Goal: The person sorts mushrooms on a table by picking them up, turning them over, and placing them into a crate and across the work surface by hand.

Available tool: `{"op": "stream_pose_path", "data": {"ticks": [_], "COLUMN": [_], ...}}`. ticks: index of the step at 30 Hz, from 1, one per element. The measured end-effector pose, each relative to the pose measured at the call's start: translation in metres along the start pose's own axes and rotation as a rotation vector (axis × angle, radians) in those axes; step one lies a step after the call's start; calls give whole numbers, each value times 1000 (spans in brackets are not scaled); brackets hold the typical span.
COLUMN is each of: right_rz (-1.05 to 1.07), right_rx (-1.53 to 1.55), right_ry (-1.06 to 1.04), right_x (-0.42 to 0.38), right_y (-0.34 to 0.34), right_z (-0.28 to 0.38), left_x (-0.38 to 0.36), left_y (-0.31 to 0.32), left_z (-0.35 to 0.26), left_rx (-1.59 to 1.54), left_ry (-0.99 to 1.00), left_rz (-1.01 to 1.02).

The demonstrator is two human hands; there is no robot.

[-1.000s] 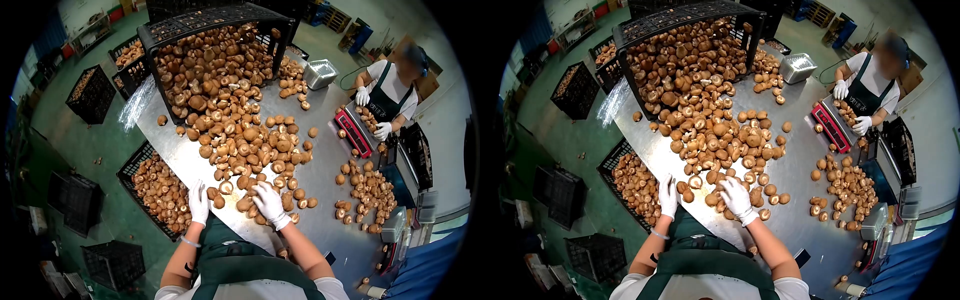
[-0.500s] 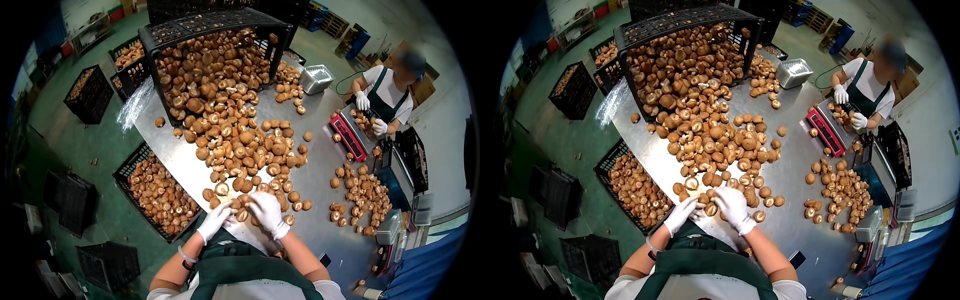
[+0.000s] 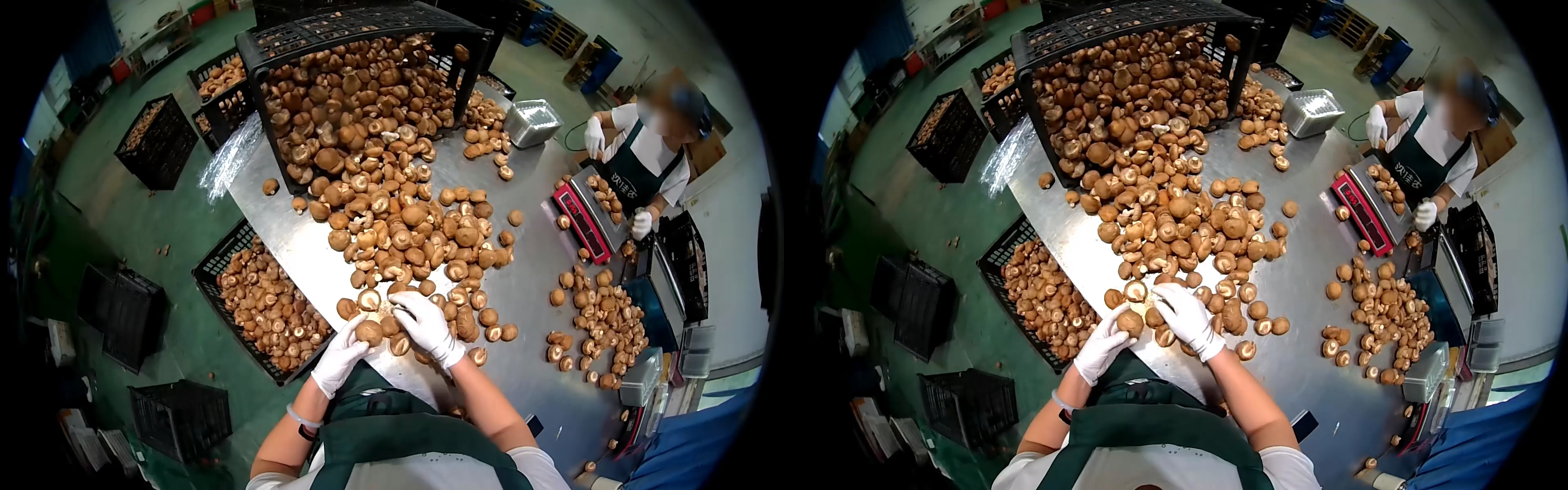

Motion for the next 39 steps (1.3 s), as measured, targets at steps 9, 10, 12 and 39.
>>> {"op": "stream_pose_path", "data": {"ticks": [9,10,12,39], "right_rz": [-390,-364,-249,-217], "right_rx": [187,81,61,1519], "right_ry": [538,510,464,657], "right_x": [-81,-83,-80,-122], "right_y": [-106,-110,-95,-21], "right_z": [-81,-71,-43,-49], "left_x": [-32,-30,-17,6], "left_y": [-109,-97,-72,52], "left_z": [-60,-66,-62,-26], "left_rx": [1659,1555,1484,1283], "left_ry": [579,567,551,508], "left_rz": [-745,-663,-510,38]}}
Point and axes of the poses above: each hand's wrist, its own x-axis towards the middle knuckle, its own y-axis out of the palm, z = x × y, the point moved 5 cm from there along x, towards the middle knuckle, and after that the axes turned 1 degree about y, right-handed, at the moved point
